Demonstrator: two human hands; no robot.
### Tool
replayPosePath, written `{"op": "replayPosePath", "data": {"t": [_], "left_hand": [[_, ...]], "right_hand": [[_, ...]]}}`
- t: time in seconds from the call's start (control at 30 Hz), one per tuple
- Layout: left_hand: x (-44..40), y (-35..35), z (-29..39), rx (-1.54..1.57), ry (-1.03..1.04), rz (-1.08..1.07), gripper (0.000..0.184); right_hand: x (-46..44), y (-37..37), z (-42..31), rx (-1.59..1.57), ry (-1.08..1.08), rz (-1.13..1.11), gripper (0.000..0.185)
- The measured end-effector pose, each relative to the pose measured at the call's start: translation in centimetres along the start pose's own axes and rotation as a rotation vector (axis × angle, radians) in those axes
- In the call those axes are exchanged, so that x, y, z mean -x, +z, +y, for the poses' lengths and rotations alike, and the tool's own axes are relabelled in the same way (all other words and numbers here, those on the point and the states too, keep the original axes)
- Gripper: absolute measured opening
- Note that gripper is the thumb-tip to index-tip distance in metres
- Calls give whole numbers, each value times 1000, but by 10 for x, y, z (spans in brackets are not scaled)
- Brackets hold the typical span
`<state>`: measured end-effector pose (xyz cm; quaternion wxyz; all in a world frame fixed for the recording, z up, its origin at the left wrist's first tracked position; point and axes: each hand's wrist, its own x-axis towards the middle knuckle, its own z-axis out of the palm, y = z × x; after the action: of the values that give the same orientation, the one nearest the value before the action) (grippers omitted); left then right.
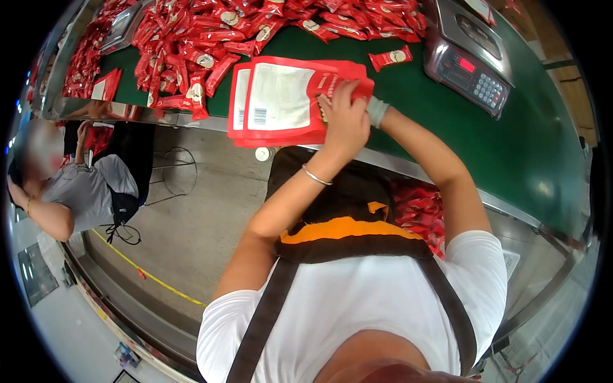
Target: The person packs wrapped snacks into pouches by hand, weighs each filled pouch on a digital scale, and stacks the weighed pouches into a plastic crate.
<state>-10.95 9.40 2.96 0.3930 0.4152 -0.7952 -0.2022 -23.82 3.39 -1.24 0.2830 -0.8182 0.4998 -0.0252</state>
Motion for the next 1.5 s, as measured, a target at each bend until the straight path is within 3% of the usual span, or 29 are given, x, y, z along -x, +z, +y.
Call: {"op": "replayPosePath", "data": {"t": [0.1,0.2,0.27,0.3,0.37,0.47,0.6,0.67,0.73,0.83,0.97,1.07,1.1,1.13,1.2,1.27,1.33,1.37,1.4,1.47,1.5], "left_hand": [[-24,-24,-14,11,-17,-19,16],[-64,-59,-79,0,-95,-73,30],[-83,-63,-135,-283,7,-329,30],[-89,-62,-152,-298,-1,-310,30],[-100,-57,-173,-153,9,-559,24],[-102,-52,-182,31,51,-438,18],[-90,-55,-168,-121,28,-408,14],[-83,-67,-153,-334,-65,-325,22],[-64,-83,-135,-324,0,-65,38],[-34,-86,-102,-363,-96,-141,52],[-27,-59,-113,-546,-108,-147,54],[-25,-57,-117,-556,-46,-176,54],[-25,-58,-118,-570,-43,-190,54],[-26,-58,-118,-566,-31,-185,54],[-25,-57,-119,-535,-61,-204,53],[-21,-54,-121,-536,-53,-215,53],[-25,-57,-120,-522,-77,-219,53],[-26,-57,-120,-514,-84,-219,52],[-24,-57,-121,-515,-76,-212,52],[-26,-56,-119,-508,-103,-219,52],[-26,-56,-120,-510,-105,-226,52]], "right_hand": [[-17,17,-4,-254,-7,166,30],[-24,23,-6,-517,-18,269,30],[-25,27,-6,-662,-25,307,29],[-25,28,-6,-717,-26,319,29],[-23,28,-8,-795,-25,335,28],[-17,31,-11,-874,-18,346,28],[-8,36,-17,-928,-25,354,27],[-9,38,-18,-932,-41,349,27],[-7,40,-17,-935,-46,353,26],[-5,41,-18,-944,-63,357,26],[0,40,-21,-950,-86,339,25],[23,4,-5,-739,-34,216,25],[17,-15,27,-78,22,202,24],[26,-35,36,-228,-84,641,24],[38,-69,72,127,62,921,34],[39,-62,123,220,288,758,39],[39,-70,123,361,135,489,38],[40,-85,93,284,158,352,37],[35,-83,99,71,27,479,33],[17,-108,96,-122,12,947,30],[7,-127,102,-221,133,1091,33]]}}
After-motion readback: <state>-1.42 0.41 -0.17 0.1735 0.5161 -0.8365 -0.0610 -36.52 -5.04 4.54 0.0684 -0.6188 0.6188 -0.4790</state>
